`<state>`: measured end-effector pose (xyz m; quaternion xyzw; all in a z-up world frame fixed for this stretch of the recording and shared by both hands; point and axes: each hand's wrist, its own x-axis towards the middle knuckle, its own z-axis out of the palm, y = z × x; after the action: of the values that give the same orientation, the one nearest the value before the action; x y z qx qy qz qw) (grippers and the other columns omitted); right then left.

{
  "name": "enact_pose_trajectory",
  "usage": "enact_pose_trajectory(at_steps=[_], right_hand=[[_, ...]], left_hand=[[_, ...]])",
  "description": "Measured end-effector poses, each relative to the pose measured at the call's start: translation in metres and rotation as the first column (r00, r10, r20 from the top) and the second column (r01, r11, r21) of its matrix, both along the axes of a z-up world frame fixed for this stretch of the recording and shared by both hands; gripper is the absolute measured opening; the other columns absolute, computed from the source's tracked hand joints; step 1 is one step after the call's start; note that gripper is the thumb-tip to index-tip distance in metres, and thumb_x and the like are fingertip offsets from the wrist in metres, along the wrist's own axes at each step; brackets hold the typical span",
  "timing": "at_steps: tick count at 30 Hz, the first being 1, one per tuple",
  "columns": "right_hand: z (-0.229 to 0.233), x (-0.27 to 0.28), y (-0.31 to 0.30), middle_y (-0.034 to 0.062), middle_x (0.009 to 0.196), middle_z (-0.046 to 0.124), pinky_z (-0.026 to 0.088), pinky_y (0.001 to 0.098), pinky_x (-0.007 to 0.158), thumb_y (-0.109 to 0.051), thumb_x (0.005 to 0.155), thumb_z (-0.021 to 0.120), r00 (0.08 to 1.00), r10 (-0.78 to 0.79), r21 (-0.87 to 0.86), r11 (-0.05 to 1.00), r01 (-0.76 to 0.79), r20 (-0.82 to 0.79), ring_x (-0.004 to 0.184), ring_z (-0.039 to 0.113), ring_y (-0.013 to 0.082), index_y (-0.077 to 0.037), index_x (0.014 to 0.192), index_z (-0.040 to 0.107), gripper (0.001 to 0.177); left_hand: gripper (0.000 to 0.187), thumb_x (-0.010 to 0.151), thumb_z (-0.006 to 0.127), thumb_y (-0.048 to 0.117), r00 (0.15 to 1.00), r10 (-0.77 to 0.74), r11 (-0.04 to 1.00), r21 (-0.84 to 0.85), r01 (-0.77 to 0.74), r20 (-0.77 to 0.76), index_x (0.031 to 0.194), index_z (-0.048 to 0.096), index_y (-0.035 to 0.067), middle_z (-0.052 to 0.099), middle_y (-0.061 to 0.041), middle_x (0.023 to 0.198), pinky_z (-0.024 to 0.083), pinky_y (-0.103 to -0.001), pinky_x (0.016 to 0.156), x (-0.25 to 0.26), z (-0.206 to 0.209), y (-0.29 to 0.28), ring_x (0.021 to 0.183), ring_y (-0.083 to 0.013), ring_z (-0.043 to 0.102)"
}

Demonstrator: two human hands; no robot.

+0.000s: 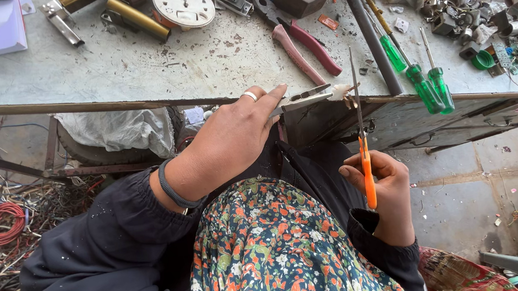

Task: The person uses pliers and a hammer to break apart a small white plastic electrical component, then uses orange-handled scissors to trim protruding parts. They continue to manipulate the component with pliers and a hammer, breaking off pieces and placing them on the workbench.

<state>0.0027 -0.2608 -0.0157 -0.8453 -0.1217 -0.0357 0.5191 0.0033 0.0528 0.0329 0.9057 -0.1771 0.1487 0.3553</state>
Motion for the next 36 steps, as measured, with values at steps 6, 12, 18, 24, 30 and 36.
enact_pose_trajectory(at_steps=[6, 12, 18, 24, 30, 36], right_hand=[[0.008, -0.001, 0.001, 0.0037, 0.079, 0.073, 0.049, 0.0206, 0.066, -0.011, 0.080, 0.087, 0.995, 0.008, -0.127, 0.992, 0.005, 0.102, 0.071, 0.064, 0.0062, 0.000, 0.095, 0.074, 0.022], [0.015, 0.001, -0.004, 0.0039, 0.073, 0.072, 0.044, 0.0213, 0.059, -0.015, 0.078, 0.089, 0.991, -0.006, -0.212, 0.977, 0.033, 0.130, 0.065, 0.061, 0.0059, 0.001, 0.097, 0.075, 0.028], [0.017, 0.002, -0.008, 0.0042, 0.068, 0.070, 0.043, 0.0213, 0.056, -0.016, 0.076, 0.090, 0.989, 0.024, -0.263, 0.965, 0.015, 0.144, 0.060, 0.058, 0.0060, 0.001, 0.098, 0.075, 0.032], [0.009, 0.005, -0.012, 0.0036, 0.077, 0.072, 0.046, 0.0208, 0.063, -0.016, 0.077, 0.090, 0.997, 0.020, -0.198, 0.980, -0.004, 0.079, 0.070, 0.062, 0.0059, 0.001, 0.101, 0.074, 0.033], [-0.008, 0.009, -0.011, 0.0028, 0.087, 0.072, 0.052, 0.0216, 0.072, -0.014, 0.076, 0.088, 0.998, 0.058, -0.033, 0.998, -0.058, -0.016, 0.080, 0.068, 0.0073, 0.001, 0.104, 0.072, 0.036], [-0.020, 0.014, -0.015, 0.0021, 0.088, 0.070, 0.050, 0.0222, 0.072, -0.009, 0.080, 0.087, 0.986, 0.122, 0.110, 0.988, -0.109, -0.118, 0.080, 0.064, 0.0070, 0.003, 0.104, 0.073, 0.031]], left_hand=[[0.049, 0.094, 0.060, 0.011, 0.999, 0.033, 0.995, 0.098, -0.032, -0.004, 0.142, 0.053, 0.003, 0.063, -0.019, 0.115, 0.057, -0.048, 0.074, -0.001, 0.002, 0.002, 0.087, -0.0387, 0.070], [0.050, 0.092, 0.060, 0.009, 0.998, 0.039, 0.990, 0.133, -0.047, 0.056, 0.141, 0.056, 0.005, 0.063, -0.016, 0.111, 0.056, -0.044, 0.079, -0.001, 0.002, 0.001, 0.094, -0.0357, 0.068], [0.039, 0.090, 0.067, 0.017, 0.993, 0.050, 0.992, 0.110, -0.062, 0.112, 0.129, 0.065, 0.011, 0.067, -0.012, 0.100, 0.056, -0.042, 0.079, -0.002, 0.002, -0.002, 0.093, -0.0334, 0.067], [0.027, 0.089, 0.069, 0.019, 0.995, 0.003, 0.998, 0.067, -0.010, 0.099, 0.114, 0.069, 0.010, 0.070, -0.010, 0.094, 0.055, -0.044, 0.079, 0.003, -0.001, -0.005, 0.092, -0.0329, 0.067], [0.023, 0.097, 0.064, 0.029, 0.994, -0.084, 0.993, -0.087, 0.078, -0.065, 0.108, 0.071, 0.010, 0.072, -0.013, 0.091, 0.053, -0.047, 0.080, 0.006, -0.006, -0.012, 0.093, -0.0349, 0.068], [0.031, 0.098, 0.061, 0.037, 0.970, -0.176, 0.975, -0.163, 0.149, -0.166, 0.103, 0.072, 0.009, 0.073, -0.014, 0.088, 0.052, -0.047, 0.076, 0.010, -0.004, -0.013, 0.090, -0.0356, 0.069]])
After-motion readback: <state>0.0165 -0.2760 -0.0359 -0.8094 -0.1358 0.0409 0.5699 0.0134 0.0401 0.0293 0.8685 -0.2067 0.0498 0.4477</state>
